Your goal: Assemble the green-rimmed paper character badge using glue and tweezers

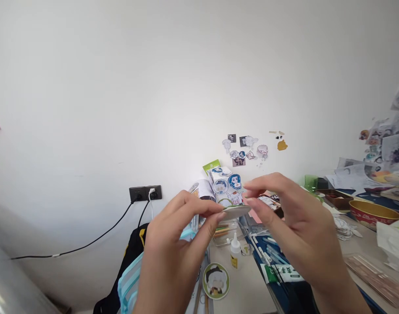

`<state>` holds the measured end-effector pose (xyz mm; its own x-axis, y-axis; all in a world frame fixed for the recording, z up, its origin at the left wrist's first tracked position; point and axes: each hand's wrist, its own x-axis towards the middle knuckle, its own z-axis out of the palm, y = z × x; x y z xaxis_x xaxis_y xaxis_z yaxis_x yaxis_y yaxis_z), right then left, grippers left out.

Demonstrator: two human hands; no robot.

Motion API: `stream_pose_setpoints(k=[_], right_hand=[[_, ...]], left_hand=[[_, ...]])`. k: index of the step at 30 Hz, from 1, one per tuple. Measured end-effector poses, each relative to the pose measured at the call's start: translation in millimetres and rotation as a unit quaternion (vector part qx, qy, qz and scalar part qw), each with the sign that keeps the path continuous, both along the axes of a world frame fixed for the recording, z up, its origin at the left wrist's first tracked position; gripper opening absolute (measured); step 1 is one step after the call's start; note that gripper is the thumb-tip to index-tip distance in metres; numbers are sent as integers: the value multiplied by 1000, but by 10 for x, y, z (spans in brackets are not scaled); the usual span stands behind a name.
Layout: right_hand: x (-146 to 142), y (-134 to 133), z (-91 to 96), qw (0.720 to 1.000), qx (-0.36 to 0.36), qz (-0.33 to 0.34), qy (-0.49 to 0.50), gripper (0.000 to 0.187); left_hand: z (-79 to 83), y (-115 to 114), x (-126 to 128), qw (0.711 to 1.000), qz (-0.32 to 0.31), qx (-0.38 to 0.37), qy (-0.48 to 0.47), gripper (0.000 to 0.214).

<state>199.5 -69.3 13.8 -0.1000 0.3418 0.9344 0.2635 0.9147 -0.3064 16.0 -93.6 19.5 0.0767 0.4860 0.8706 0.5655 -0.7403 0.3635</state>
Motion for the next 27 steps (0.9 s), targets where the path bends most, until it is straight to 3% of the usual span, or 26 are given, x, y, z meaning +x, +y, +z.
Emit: stream_pose_setpoints(k=[2,9,13,19,23,25,27], right_hand=[[-19,-16,26,1000,14,-3,-17,18],[-73,1,40,999,18,11,-39,9],[-72,2,35,998,34,-8,-53,11],[-42,31,33,993,-90,58,43,15],[35,55,6,993,-63,7,98,30],[74,45,2,996,-53,-12,70,36],[99,17,13,999,-41,-16,28,29]], left_hand=[[-11,-30,13,997,34,51,37,22],[-39,-53,29,973,108,163,120,21],[-47,-40,44,968,108,192,120,22],[-37,-19,87,965,102,216,111,21],[-49,-25,79,962,98,227,113,21],[-73,-31,52,961,94,229,124,22],[-97,-38,21,960,82,232,134,22]])
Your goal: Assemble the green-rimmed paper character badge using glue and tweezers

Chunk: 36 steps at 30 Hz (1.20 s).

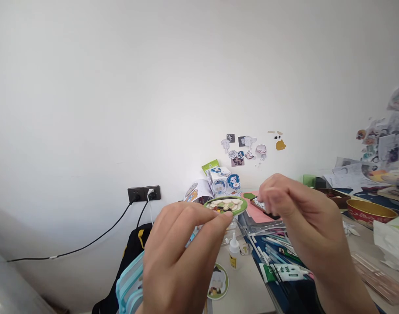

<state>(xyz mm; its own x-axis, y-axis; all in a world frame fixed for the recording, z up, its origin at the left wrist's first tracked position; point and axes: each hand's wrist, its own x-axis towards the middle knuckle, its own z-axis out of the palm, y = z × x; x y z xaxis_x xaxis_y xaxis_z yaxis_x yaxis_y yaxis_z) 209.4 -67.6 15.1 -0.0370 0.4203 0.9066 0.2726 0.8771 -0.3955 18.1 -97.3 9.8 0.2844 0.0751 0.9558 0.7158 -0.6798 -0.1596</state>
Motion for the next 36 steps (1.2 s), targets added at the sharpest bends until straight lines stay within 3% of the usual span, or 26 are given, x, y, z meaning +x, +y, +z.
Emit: stream_pose_setpoints(k=[2,7,15,20,24,28,32,34,36], right_hand=[[8,-39,23,998,38,-13,-39,9],[-15,-139,80,978,160,-68,-117,16],[-75,-164,86,954,227,-124,-152,13],[-45,-171,80,940,227,-156,-203,15],[-25,-171,65,925,244,-178,-228,18],[40,-116,50,939,223,-192,-179,23],[173,-64,73,950,175,-222,-129,14],[224,-82,88,962,142,-200,-117,9],[237,-135,95,975,101,-153,-126,18]], left_hand=[[-13,-5,-22,1000,-19,5,14,20],[13,-4,-2,997,-42,51,38,17],[29,65,41,990,15,135,40,9],[48,55,56,986,35,158,43,8],[74,9,73,991,25,126,47,15],[56,1,42,988,35,140,52,17],[28,-13,-7,986,35,154,53,23],[16,-36,-12,987,37,148,45,25],[6,-61,2,993,31,117,15,23]])
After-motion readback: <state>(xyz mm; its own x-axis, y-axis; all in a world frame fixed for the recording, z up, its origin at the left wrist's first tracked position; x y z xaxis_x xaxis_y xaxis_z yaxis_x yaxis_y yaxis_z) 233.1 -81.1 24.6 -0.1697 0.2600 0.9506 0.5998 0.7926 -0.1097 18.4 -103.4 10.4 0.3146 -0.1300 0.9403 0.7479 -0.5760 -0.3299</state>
